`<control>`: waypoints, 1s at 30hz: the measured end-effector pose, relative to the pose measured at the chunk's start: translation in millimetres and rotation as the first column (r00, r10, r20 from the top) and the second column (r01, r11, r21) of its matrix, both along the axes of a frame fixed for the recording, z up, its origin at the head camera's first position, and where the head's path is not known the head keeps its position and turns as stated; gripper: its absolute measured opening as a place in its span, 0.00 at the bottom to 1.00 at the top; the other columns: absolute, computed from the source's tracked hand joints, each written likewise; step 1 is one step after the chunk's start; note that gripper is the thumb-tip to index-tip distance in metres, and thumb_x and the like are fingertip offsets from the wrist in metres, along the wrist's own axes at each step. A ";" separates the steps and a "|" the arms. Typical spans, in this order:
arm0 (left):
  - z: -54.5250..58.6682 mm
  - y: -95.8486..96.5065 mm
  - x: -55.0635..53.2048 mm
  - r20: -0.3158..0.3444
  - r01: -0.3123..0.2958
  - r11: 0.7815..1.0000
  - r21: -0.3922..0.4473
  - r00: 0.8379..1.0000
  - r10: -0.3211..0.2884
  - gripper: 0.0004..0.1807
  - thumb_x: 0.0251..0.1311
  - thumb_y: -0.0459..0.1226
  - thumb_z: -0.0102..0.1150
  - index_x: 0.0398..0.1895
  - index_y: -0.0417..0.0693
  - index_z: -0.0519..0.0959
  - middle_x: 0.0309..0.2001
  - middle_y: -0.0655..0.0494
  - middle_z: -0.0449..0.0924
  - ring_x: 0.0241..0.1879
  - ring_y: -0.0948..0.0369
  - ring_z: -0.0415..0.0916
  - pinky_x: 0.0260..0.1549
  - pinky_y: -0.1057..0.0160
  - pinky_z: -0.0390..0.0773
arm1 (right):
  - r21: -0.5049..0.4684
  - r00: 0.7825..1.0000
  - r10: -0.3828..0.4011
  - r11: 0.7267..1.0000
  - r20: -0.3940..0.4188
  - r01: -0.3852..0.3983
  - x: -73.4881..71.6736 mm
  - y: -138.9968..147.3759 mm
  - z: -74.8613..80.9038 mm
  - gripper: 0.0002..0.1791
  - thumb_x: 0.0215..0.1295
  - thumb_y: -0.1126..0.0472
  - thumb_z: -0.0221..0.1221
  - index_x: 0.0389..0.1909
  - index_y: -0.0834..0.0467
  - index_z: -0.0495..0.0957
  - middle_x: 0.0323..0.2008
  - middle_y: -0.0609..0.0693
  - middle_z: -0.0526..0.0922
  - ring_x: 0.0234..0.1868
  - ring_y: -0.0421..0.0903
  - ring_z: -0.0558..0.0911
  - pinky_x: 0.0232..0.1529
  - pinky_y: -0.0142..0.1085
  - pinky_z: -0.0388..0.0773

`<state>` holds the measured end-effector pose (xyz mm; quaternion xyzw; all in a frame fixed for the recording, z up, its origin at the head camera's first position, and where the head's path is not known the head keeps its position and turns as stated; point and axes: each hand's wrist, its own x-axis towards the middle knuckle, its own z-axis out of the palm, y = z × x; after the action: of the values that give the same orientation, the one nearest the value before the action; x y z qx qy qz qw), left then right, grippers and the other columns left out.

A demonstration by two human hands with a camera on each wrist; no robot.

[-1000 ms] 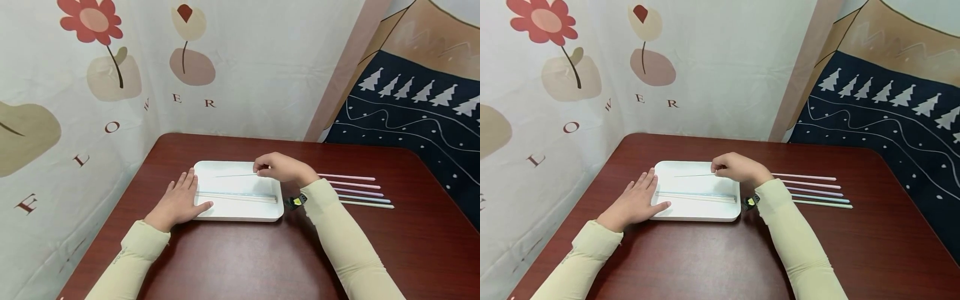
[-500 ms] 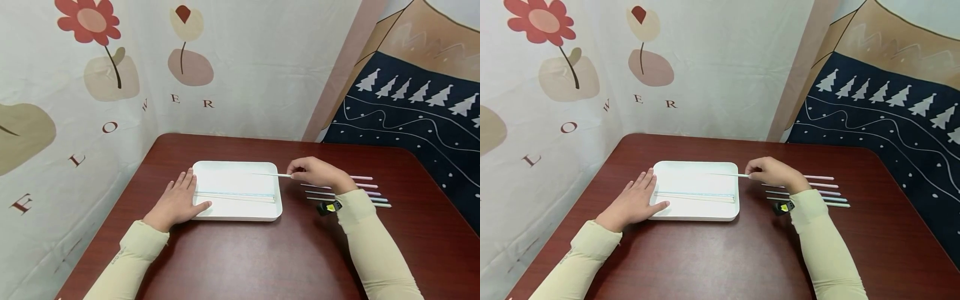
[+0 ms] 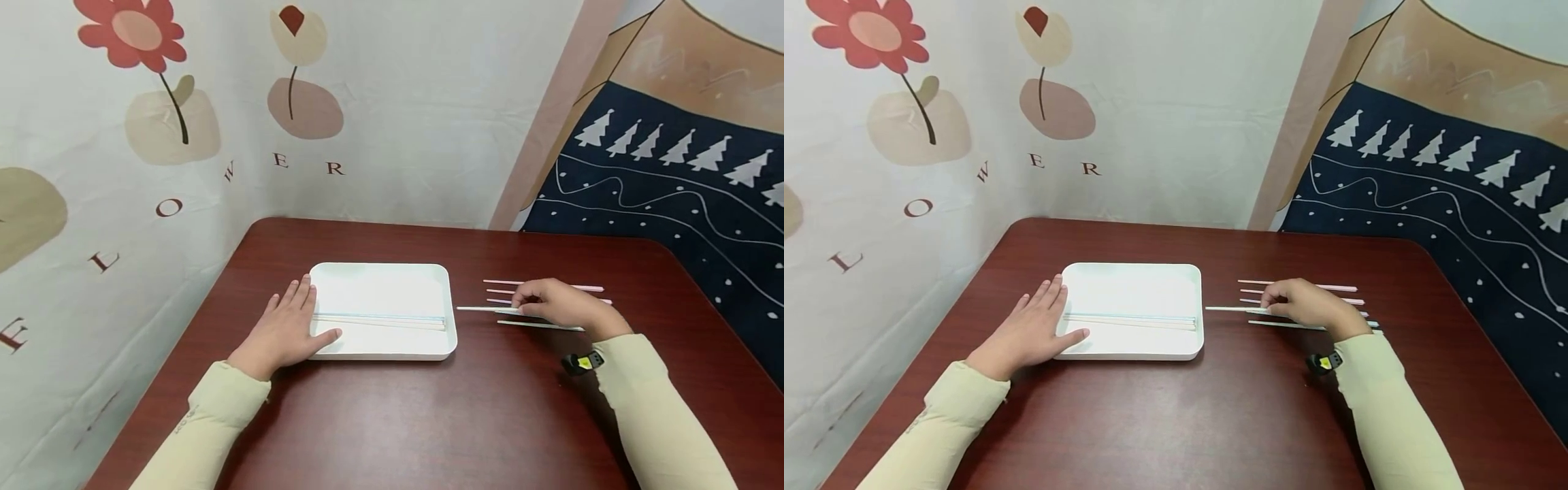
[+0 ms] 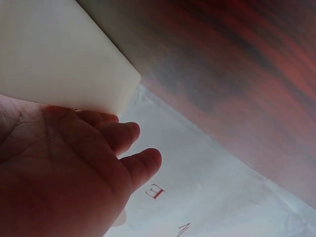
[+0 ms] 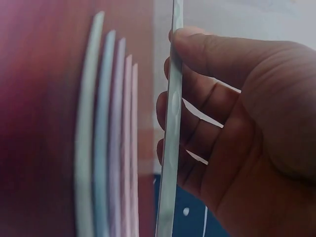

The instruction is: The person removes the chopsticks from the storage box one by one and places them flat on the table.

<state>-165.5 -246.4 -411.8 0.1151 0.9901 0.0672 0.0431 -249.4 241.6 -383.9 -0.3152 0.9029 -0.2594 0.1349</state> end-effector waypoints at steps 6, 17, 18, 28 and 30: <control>-0.4 -1.1 0.5 -0.006 -0.002 1.000 0.002 1.000 0.002 0.61 0.61 0.74 0.37 0.75 0.28 0.50 0.78 0.35 0.37 0.76 0.38 0.39 0.67 0.32 0.44 | -0.008 1.000 0.010 1.000 0.014 -0.010 9.9 21.0 -8.3 0.07 0.68 0.67 0.61 0.35 0.52 0.82 0.34 0.44 0.78 0.38 0.42 0.75 0.40 0.35 0.74; 1.3 0.0 -1.4 0.000 0.000 1.000 -0.003 1.000 0.000 0.59 0.62 0.71 0.42 0.75 0.28 0.50 0.78 0.36 0.37 0.75 0.37 0.39 0.67 0.32 0.45 | 0.063 0.999 -0.032 0.998 0.007 0.031 24.4 57.7 -15.9 0.07 0.68 0.66 0.61 0.36 0.49 0.81 0.33 0.41 0.78 0.36 0.38 0.74 0.39 0.34 0.74; 1.5 0.0 -1.3 -0.001 0.000 1.000 -0.005 1.000 0.000 0.59 0.62 0.71 0.42 0.75 0.28 0.50 0.78 0.36 0.37 0.75 0.37 0.39 0.67 0.32 0.45 | 0.064 0.999 -0.033 0.997 0.004 0.033 25.5 60.1 -16.7 0.08 0.67 0.67 0.61 0.35 0.49 0.81 0.33 0.41 0.77 0.35 0.38 0.74 0.38 0.34 0.74; 1.6 0.1 -0.8 -0.006 0.003 1.000 -0.003 1.000 -0.003 0.59 0.62 0.71 0.41 0.75 0.27 0.51 0.78 0.35 0.38 0.75 0.37 0.41 0.66 0.31 0.46 | 0.056 0.998 -0.047 0.997 -0.029 0.049 31.2 73.3 -18.5 0.07 0.67 0.67 0.62 0.35 0.50 0.80 0.33 0.40 0.76 0.35 0.37 0.73 0.37 0.34 0.74; 1.5 0.0 -0.9 -0.005 0.004 1.000 -0.002 1.000 -0.004 0.59 0.62 0.72 0.41 0.75 0.28 0.51 0.78 0.35 0.38 0.75 0.37 0.41 0.66 0.31 0.45 | 0.061 0.998 -0.050 0.997 -0.036 0.053 31.8 75.2 -18.7 0.07 0.67 0.67 0.62 0.35 0.50 0.80 0.33 0.40 0.76 0.34 0.37 0.73 0.37 0.34 0.74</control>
<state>-166.4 -246.4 -410.3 0.1170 0.9901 0.0656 0.0406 -217.5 316.8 -402.6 -0.2919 0.9205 -0.2293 0.1222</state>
